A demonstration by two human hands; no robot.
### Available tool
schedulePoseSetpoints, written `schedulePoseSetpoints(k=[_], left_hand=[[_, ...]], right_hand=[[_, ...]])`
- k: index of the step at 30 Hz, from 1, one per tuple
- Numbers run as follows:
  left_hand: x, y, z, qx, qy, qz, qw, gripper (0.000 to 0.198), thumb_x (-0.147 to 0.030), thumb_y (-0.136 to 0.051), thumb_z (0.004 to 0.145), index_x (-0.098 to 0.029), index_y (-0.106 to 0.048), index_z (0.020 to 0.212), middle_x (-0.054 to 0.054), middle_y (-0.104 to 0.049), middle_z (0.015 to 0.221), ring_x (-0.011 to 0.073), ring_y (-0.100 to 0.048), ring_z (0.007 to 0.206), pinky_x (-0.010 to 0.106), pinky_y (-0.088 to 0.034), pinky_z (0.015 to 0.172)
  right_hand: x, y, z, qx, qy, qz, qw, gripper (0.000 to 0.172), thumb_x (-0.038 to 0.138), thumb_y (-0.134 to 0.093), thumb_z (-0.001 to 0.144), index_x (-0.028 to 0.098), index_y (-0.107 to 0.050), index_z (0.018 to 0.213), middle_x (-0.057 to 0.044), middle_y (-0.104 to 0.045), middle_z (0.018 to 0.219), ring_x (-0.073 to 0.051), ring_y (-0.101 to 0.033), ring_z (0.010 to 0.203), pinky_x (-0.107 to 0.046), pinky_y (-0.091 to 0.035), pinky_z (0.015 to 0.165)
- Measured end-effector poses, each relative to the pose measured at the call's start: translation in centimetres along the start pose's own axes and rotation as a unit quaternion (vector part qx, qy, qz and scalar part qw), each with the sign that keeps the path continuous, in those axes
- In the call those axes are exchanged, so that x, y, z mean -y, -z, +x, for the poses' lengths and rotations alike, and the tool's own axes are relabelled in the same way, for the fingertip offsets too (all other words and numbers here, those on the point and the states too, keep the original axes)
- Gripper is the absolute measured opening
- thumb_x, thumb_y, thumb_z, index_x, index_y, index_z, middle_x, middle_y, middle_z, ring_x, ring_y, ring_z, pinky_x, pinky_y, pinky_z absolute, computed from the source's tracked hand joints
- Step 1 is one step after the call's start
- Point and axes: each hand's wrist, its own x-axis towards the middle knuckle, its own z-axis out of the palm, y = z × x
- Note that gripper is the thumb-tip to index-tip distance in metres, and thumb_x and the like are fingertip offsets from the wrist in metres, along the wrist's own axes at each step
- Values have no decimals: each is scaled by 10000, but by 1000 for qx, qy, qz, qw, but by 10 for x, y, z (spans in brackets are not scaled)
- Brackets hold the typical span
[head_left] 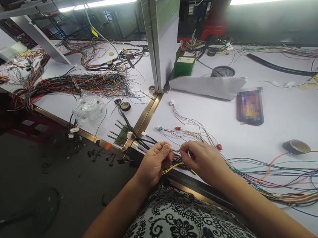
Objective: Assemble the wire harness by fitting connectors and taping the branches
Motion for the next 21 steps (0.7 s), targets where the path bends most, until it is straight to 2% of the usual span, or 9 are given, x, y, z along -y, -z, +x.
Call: schedulePoseSetpoints(k=[3, 9, 16, 21], left_hand=[[1, -4, 4, 11, -1, 28, 1000, 292, -415, -622, 816, -158, -485, 800, -37, -446, 623, 48, -349, 515, 156, -255, 478], [8, -11, 22, 33, -31, 86, 995, 335, -453, -591, 823, -149, -474, 744, -33, -438, 624, 60, -371, 518, 191, -277, 497], [10, -16, 27, 48, -7, 65, 997, 350, -453, -605, 808, -151, -453, 715, -38, -432, 618, 49, -334, 492, 187, -231, 468], [16, -12, 30, 31, -19, 79, 996, 330, -449, -609, 808, -152, -472, 763, -36, -449, 635, 51, -356, 507, 181, -247, 470]], right_hand=[[-1, -4, -4, -8, -17, -46, 999, 151, 271, -447, 878, 224, -582, 829, 22, -640, 666, -136, -561, 585, -278, -294, 531], [-9, -12, -4, -46, -4, -147, 988, 251, 328, -382, 928, 221, -580, 816, 16, -638, 637, -145, -564, 541, -294, -205, 496], [-14, -3, -4, -23, -51, -43, 998, 183, 308, -424, 917, 229, -569, 837, 25, -666, 796, -132, -595, 714, -271, -310, 593], [-17, -9, 0, 12, -56, -69, 996, 234, 315, -393, 937, 208, -592, 875, -15, -684, 824, -167, -620, 744, -279, -293, 579]])
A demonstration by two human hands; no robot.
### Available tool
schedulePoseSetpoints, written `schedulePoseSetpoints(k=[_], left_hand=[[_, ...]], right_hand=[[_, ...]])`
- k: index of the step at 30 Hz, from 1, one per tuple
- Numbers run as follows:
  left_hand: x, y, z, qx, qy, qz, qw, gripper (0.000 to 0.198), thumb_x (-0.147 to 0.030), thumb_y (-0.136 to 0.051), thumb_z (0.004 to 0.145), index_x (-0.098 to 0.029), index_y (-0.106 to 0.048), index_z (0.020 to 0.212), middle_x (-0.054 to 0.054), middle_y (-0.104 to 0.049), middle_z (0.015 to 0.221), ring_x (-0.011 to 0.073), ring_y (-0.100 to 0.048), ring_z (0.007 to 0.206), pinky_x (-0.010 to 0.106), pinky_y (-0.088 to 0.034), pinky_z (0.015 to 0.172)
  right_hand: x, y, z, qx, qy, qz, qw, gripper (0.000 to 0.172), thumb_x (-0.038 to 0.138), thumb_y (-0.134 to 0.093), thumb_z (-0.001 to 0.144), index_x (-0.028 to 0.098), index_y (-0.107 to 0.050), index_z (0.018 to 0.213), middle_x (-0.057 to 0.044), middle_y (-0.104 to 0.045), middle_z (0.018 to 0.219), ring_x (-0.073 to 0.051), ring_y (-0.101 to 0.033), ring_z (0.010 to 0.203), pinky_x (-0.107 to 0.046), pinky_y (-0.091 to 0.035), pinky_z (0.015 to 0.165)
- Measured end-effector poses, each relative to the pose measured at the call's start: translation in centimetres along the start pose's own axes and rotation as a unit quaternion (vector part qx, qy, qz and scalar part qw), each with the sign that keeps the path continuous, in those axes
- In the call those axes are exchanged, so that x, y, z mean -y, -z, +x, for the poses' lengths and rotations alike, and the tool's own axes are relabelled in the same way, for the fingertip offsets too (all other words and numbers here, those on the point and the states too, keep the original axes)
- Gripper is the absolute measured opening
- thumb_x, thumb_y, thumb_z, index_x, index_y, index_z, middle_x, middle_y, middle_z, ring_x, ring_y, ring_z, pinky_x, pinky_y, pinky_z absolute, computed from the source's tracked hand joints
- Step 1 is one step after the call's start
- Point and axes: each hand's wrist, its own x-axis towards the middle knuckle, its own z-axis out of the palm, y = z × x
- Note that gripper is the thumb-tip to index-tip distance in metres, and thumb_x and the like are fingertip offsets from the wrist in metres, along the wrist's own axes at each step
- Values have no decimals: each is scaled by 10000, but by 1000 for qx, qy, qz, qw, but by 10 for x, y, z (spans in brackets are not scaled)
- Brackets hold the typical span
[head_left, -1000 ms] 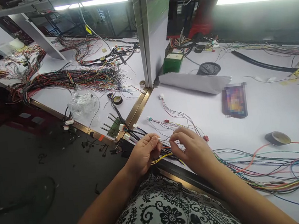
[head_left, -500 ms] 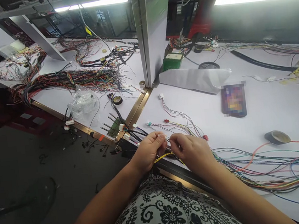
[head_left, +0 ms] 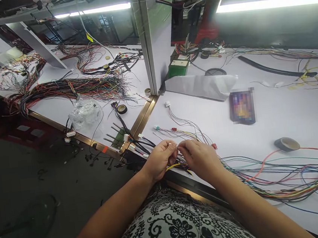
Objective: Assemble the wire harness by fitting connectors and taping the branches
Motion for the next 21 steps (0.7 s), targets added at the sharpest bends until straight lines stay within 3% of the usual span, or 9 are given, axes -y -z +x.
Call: schedulePoseSetpoints(k=[5, 11, 16, 21], left_hand=[[17, 13, 12, -7, -44, 15, 999, 292, -419, -582, 839, -153, -467, 803, -44, -429, 618, 56, -355, 516, 185, -254, 478], [30, 10, 26, -23, -73, 84, 994, 268, -427, -518, 879, -166, -464, 843, -52, -444, 621, 53, -362, 490, 191, -263, 473], [32, -15, 58, 37, -43, 105, 993, 287, -439, -509, 876, -162, -467, 815, -52, -464, 627, 41, -365, 478, 178, -270, 467], [41, -62, 99, 76, -34, 93, 992, 290, -438, -495, 879, -160, -455, 806, -58, -465, 623, 34, -365, 457, 173, -271, 458]], right_hand=[[-6, -16, 9, -3, 9, -28, 1000, 248, 326, -412, 942, 205, -621, 884, -25, -692, 800, -168, -614, 703, -280, -280, 567], [-28, -33, 7, -103, 72, 46, 991, 188, 243, -447, 927, 182, -612, 860, -42, -653, 783, -178, -550, 796, -318, -362, 773], [-58, -31, -3, -187, 12, 98, 977, 174, 260, -456, 920, 189, -602, 859, -41, -627, 777, -180, -520, 789, -334, -379, 771], [-106, -13, -8, -210, -62, 130, 967, 173, 281, -459, 913, 205, -614, 903, -39, -640, 851, -178, -547, 829, -327, -405, 776]])
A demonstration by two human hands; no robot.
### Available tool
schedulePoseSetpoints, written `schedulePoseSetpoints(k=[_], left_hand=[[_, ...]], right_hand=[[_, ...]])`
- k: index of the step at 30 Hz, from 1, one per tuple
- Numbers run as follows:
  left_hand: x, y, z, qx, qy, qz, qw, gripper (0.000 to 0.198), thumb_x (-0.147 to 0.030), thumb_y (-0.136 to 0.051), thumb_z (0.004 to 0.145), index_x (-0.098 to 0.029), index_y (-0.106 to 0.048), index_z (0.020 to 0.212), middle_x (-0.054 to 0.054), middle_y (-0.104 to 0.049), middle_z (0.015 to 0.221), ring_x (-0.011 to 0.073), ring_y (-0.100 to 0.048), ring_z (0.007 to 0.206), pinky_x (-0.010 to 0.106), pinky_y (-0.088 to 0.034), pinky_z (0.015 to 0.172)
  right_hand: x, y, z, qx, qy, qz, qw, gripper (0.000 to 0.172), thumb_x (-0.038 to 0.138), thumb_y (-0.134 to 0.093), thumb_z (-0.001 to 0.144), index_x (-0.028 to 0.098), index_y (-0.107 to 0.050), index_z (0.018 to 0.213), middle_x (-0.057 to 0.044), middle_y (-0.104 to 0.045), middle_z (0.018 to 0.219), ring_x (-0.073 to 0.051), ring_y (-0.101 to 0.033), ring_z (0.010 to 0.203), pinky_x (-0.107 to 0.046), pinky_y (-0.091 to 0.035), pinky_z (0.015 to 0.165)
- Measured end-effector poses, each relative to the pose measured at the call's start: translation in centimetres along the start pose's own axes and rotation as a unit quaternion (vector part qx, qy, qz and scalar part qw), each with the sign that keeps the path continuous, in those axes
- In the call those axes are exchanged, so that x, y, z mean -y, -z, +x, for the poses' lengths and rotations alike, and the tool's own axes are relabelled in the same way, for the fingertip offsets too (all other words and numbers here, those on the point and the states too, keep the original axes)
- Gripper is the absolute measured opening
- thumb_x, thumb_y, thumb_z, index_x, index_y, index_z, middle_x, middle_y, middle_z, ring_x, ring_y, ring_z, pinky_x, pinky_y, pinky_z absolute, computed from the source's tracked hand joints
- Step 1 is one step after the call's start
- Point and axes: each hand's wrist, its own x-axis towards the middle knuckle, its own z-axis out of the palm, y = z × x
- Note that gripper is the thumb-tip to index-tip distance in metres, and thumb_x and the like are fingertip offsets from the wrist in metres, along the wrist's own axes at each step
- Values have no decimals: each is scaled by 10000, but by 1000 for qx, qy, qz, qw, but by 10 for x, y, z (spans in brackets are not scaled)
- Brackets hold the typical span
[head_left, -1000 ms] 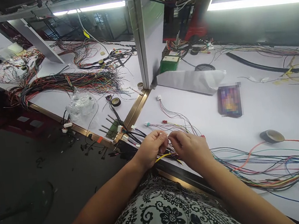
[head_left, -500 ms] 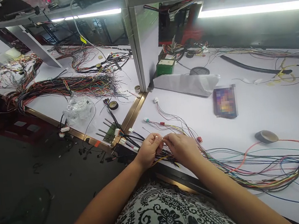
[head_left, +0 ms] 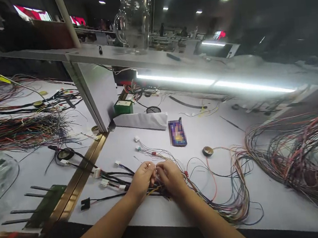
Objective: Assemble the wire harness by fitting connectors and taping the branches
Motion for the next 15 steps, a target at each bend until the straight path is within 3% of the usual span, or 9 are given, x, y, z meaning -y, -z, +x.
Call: schedulePoseSetpoints(k=[5, 10, 15], left_hand=[[1, -34, 30, 2, 12, -21, 1000, 266, -407, -498, 873, -154, -462, 796, -51, -469, 619, 42, -389, 446, 180, -300, 453], [-2, -27, 36, 54, 40, -70, 995, 282, -423, -517, 872, -152, -459, 815, -33, -497, 657, 43, -404, 454, 183, -292, 446], [-4, -21, 33, 46, 82, -121, 988, 280, -418, -512, 888, -149, -450, 840, -29, -501, 671, 25, -377, 456, 176, -243, 453]], right_hand=[[-36, 27, 11, 7, -24, 15, 1000, 193, 320, -463, 907, 199, -613, 889, -42, -627, 846, -181, -547, 827, -329, -415, 761], [-41, 31, 12, 40, -42, 35, 998, 190, 333, -454, 918, 226, -606, 880, -26, -610, 841, -179, -534, 828, -340, -397, 761], [-39, 34, 10, 93, -32, 85, 991, 156, 304, -474, 913, 243, -600, 981, -32, -611, 883, -179, -537, 861, -338, -410, 766]])
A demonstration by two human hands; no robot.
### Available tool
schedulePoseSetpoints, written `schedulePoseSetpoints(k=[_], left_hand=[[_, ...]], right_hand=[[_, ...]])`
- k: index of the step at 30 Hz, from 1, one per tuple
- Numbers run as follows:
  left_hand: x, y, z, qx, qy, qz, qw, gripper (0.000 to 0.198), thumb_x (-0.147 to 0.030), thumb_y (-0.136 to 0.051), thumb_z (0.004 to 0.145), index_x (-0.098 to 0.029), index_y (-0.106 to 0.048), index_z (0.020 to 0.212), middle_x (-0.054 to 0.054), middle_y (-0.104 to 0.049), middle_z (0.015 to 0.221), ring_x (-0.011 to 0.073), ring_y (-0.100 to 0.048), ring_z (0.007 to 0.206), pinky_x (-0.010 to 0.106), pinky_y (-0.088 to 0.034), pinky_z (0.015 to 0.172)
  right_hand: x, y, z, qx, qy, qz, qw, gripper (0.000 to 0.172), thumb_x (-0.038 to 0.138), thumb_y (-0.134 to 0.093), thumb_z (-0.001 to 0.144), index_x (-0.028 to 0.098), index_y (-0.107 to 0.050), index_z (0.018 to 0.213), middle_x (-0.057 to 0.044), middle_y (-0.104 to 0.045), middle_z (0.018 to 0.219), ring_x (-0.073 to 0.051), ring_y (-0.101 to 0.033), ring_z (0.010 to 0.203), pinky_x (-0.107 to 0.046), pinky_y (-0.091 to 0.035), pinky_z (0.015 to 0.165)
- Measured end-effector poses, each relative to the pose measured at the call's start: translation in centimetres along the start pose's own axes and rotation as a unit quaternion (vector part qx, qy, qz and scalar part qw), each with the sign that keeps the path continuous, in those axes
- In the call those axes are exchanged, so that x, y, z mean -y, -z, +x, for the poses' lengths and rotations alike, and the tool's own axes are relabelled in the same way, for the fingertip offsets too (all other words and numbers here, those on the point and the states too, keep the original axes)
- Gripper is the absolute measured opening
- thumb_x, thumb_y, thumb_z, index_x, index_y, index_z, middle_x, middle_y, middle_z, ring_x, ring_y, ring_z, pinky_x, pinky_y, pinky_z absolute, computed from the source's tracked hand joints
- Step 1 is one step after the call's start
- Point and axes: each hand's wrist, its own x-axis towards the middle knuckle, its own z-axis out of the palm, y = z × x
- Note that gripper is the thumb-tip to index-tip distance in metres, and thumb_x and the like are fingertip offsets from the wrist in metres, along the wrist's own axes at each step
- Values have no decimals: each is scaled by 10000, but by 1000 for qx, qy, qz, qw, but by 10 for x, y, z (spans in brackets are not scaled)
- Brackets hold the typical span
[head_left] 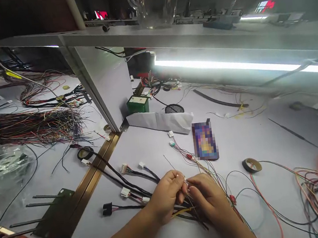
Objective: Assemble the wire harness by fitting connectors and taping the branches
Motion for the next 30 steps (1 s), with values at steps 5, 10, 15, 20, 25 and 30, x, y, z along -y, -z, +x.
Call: schedulePoseSetpoints(k=[5, 10, 15, 20, 25, 30], left_hand=[[0, -4, 7, -8, -10, -18, 1000, 269, -422, -526, 882, -168, -476, 958, -34, -500, 697, 24, -377, 457, 172, -242, 454], [2, -5, 13, -19, -20, 24, 999, 344, -500, -496, 870, -180, -498, 996, -12, -495, 858, 15, -423, 456, 176, -285, 433], [7, -8, 18, 14, -77, 146, 986, 448, -618, -392, 863, -179, -469, 907, -17, -468, 815, 14, -395, 411, 175, -253, 371], [12, -14, 29, 44, -95, 196, 975, 432, -598, -416, 864, -172, -450, 794, -50, -411, 623, 33, -338, 385, 176, -241, 352], [14, -18, 32, 53, -82, 167, 981, 406, -586, -402, 866, -181, -429, 847, -60, -402, 646, 32, -283, 362, 187, -194, 338], [4, -7, 22, 35, -102, 197, 975, 425, -614, -421, 846, -190, -408, 815, -67, -391, 625, 46, -266, 399, 197, -197, 376]], right_hand=[[-8, 4, 1, -19, -59, 30, 998, 171, 347, -490, 902, 231, -607, 946, -46, -628, 903, -190, -565, 877, -339, -438, 780], [-17, 3, -1, -58, -101, 54, 992, 207, 398, -543, 864, 231, -618, 960, -31, -657, 919, -186, -609, 843, -328, -468, 782], [-19, 2, -4, -101, -92, 107, 985, 232, 411, -591, 827, 226, -629, 961, -16, -664, 892, -168, -612, 822, -298, -476, 777], [-22, 4, -11, -115, -89, 149, 978, 292, 450, -592, 808, 200, -638, 952, -35, -675, 912, -182, -614, 860, -319, -478, 816], [-22, 7, -16, -118, -81, 106, 984, 333, 470, -560, 816, 187, -662, 958, -56, -691, 963, -201, -623, 923, -354, -470, 873], [-7, 7, -7, -104, -74, 68, 989, 298, 453, -537, 829, 207, -680, 918, -30, -700, 914, -199, -635, 889, -337, -484, 828]])
